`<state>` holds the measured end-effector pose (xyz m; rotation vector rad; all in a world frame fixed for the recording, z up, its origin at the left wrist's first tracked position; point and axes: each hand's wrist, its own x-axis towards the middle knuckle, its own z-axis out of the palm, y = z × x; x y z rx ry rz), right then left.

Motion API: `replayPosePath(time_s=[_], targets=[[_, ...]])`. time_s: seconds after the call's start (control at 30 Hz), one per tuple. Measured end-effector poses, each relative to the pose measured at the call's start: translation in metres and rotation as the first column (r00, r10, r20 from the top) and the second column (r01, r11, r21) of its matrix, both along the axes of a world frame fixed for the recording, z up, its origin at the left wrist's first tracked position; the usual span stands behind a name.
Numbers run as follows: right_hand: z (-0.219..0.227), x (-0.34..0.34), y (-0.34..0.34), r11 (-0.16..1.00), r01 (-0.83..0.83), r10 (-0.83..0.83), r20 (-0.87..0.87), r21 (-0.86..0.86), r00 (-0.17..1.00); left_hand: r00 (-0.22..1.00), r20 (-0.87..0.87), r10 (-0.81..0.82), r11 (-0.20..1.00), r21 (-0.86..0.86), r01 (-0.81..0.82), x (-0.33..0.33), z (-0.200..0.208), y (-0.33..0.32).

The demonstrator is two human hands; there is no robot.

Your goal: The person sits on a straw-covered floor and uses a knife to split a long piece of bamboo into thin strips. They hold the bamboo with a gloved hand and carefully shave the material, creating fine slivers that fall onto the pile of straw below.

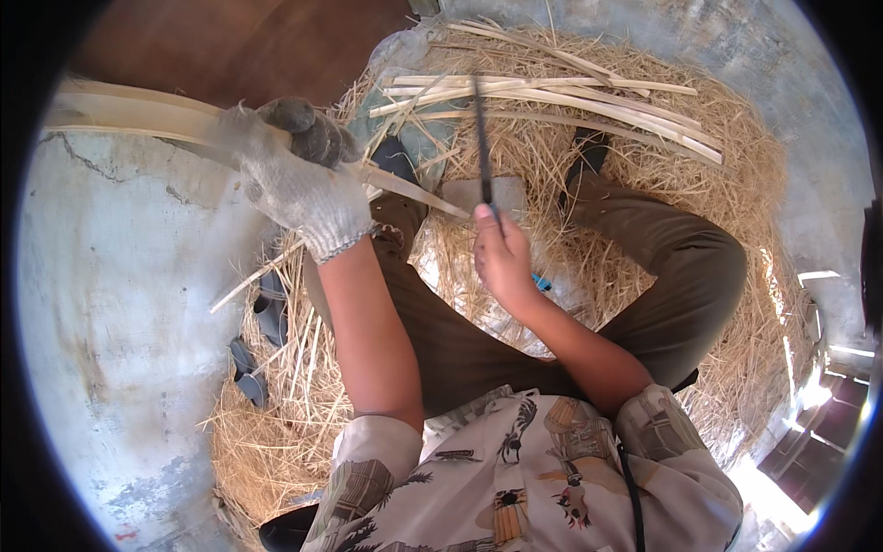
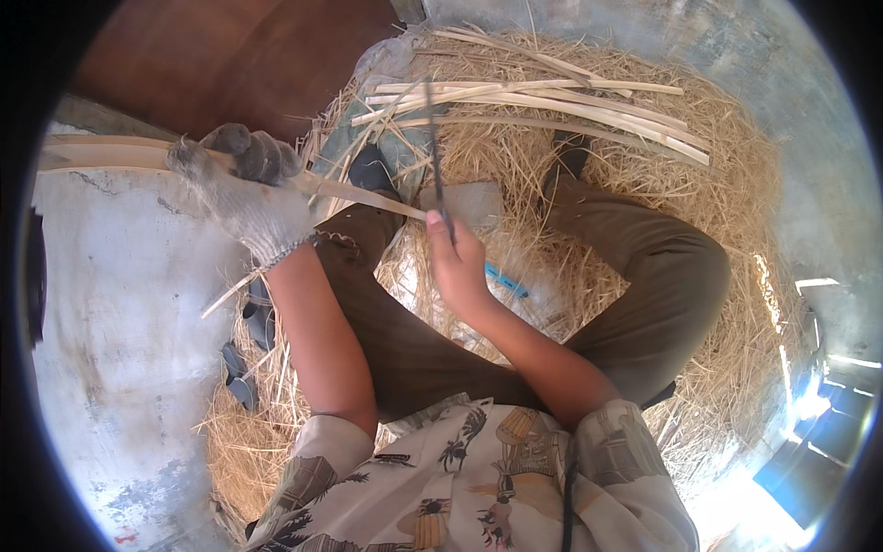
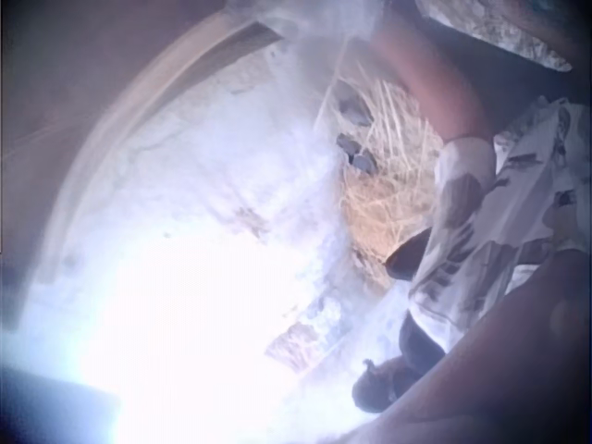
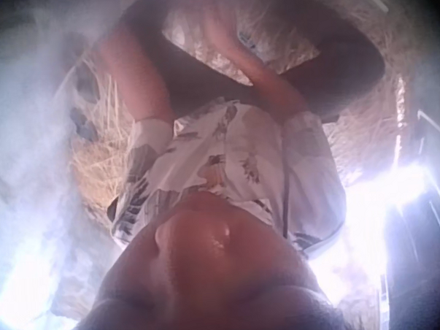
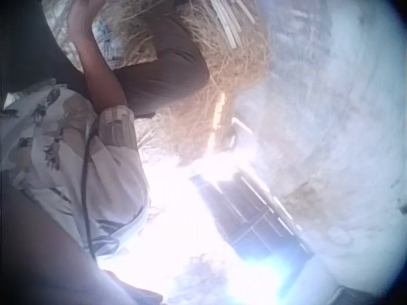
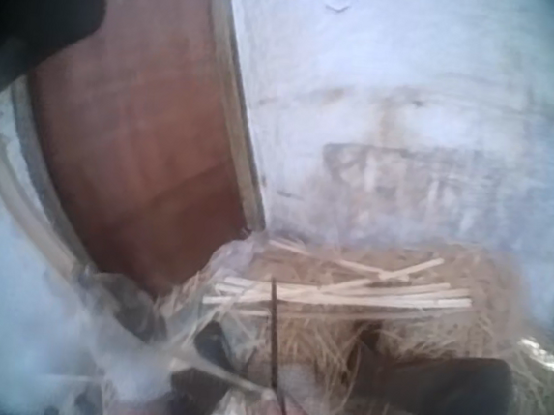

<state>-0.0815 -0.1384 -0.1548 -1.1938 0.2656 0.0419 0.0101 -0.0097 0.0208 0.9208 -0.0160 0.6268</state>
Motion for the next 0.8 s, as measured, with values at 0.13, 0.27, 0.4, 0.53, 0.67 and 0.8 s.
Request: replayPosePath(time_s=[0.13,0.27,0.4,0.53,0.67,0.8], targets=[[0.031,-0.03,0.014,0.981,0.134,-0.159,0.189,0.138,0.969,0.983,-0.062,0.171,0.985,-0.011,-0.172,-0.006,0.008,-0.019],[-0.02,-0.033,0.015,0.962,-0.274,0.256,-0.296,-0.021,0.92,0.984,-0.088,0.156,0.983,0.108,-0.146,-0.013,0.015,-0.032],[-0.009,-0.03,0.02,0.947,-0.127,0.111,-0.07,-0.295,0.991,0.976,-0.06,0.21,0.969,0.144,-0.199,-0.002,0.006,-0.022],[0.034,-0.038,0.013,0.996,-0.018,0.028,0.126,-0.084,0.992,0.981,-0.07,0.179,0.976,0.137,-0.168,-0.011,0.012,-0.027],[-0.044,-0.041,0.03,0.986,-0.052,0.063,0.066,-0.161,0.996,0.952,-0.151,0.266,0.964,0.063,-0.259,-0.005,-0.001,-0.027],[-0.033,-0.028,0.017,0.96,-0.254,0.237,-0.139,-0.122,0.962,0.961,-0.099,0.257,0.966,0.063,-0.252,-0.003,0.004,-0.017]])
